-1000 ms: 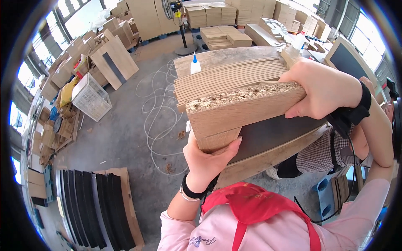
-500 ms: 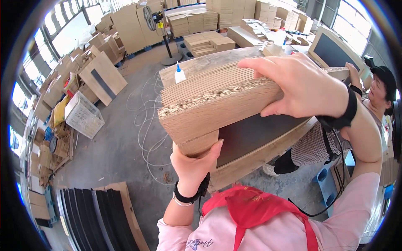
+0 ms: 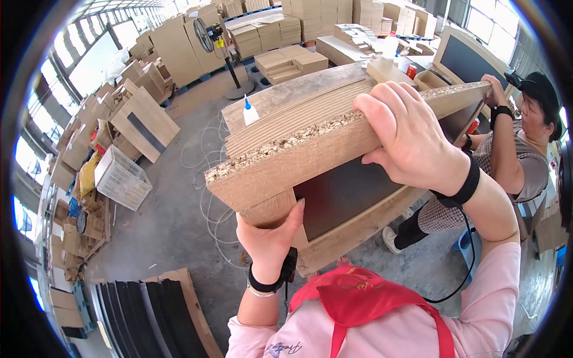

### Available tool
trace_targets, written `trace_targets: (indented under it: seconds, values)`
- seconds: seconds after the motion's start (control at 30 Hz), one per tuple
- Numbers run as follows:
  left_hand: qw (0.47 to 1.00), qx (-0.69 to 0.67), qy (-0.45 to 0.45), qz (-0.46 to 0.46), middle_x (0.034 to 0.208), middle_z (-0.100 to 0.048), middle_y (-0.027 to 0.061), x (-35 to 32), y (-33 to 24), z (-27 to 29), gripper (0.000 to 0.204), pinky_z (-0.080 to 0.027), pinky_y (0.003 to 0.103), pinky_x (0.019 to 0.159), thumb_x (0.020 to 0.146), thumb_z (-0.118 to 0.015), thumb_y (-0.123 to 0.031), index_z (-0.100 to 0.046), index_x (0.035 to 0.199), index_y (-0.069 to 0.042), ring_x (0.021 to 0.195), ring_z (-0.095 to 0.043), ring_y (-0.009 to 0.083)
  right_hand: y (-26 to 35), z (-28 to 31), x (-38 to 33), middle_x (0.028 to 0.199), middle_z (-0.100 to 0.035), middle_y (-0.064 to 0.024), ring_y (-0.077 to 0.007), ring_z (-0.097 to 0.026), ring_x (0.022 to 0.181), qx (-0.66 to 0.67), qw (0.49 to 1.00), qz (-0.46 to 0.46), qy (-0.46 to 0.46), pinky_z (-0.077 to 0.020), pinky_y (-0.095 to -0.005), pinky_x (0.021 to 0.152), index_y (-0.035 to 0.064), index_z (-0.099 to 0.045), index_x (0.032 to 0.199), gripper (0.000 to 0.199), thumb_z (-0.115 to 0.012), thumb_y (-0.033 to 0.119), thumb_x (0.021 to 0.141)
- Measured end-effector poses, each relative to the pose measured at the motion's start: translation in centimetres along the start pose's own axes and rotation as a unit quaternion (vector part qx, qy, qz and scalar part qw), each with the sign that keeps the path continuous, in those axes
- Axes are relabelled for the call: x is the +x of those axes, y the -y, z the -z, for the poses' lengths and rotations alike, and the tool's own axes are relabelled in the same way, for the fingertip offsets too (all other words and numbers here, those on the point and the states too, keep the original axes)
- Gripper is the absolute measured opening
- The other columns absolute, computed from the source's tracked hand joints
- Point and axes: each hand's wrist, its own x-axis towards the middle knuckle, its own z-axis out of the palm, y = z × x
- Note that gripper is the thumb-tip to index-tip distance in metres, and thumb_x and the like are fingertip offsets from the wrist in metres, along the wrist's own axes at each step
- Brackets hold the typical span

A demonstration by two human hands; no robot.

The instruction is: Assemble wooden furniture panels together in a manufacturing facility.

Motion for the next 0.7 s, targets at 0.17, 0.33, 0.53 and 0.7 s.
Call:
trace_targets:
  seconds: [0.17, 0.33, 0.53, 0.7]
  values:
    - [0.998, -0.049, 0.019, 0.022, 0.093, -0.066, 0.0085, -0.1, -0.3, 0.0, 0.056, -0.054, 0.028, 0.070, 0.064, -0.088, -0.010, -0.054, 0.107, 0.003, 0.080, -0.064, 0.0138, 0.9, 0.4, -0.2, 0.108, -0.048, -0.0162, -0.0367, -0.051, 0.100, -0.021, 0.999, -0.019, -0.015, -0.0396, -0.0470, 0.091, 0.0015, -0.043, 0.120, 0.089, -0.087, 0.032, 0.049]
    - [0.993, -0.102, 0.043, 0.038, 0.094, -0.066, 0.0083, 0.1, 0.2, 0.2, 0.058, -0.053, 0.028, 0.071, 0.064, -0.088, -0.011, -0.054, 0.109, 0.002, 0.082, -0.064, 0.0136, 1.3, -1.3, -0.3, 0.104, -0.050, -0.0147, -0.0346, -0.051, 0.095, -0.031, 0.994, -0.023, -0.103, -0.0398, -0.0460, 0.089, 0.0015, -0.047, 0.116, 0.089, -0.081, 0.055, 0.054]
    - [0.997, -0.044, 0.058, -0.024, 0.095, -0.067, 0.0082, -0.5, 0.5, 0.4, 0.059, -0.053, 0.029, 0.074, 0.065, -0.088, -0.012, -0.054, 0.111, 0.001, 0.085, -0.063, 0.0132, 1.5, 0.5, -0.7, 0.109, -0.055, -0.0150, -0.0317, -0.053, 0.095, -0.045, 0.993, -0.019, -0.107, -0.0404, -0.0432, 0.088, 0.0018, -0.050, 0.119, 0.080, -0.073, 0.058, 0.068]
    - [0.997, -0.028, 0.064, 0.014, 0.096, -0.067, 0.0087, -0.1, 0.9, 1.2, 0.060, -0.052, 0.029, 0.074, 0.064, -0.089, -0.016, -0.055, 0.110, 0.000, 0.085, -0.064, 0.0146, 3.8, 4.8, 3.3, 0.133, -0.050, -0.0188, -0.0332, -0.054, 0.112, -0.038, 0.987, -0.025, -0.156, -0.0375, -0.0394, 0.099, -0.0016, -0.043, 0.135, 0.085, -0.056, 0.064, 0.083]
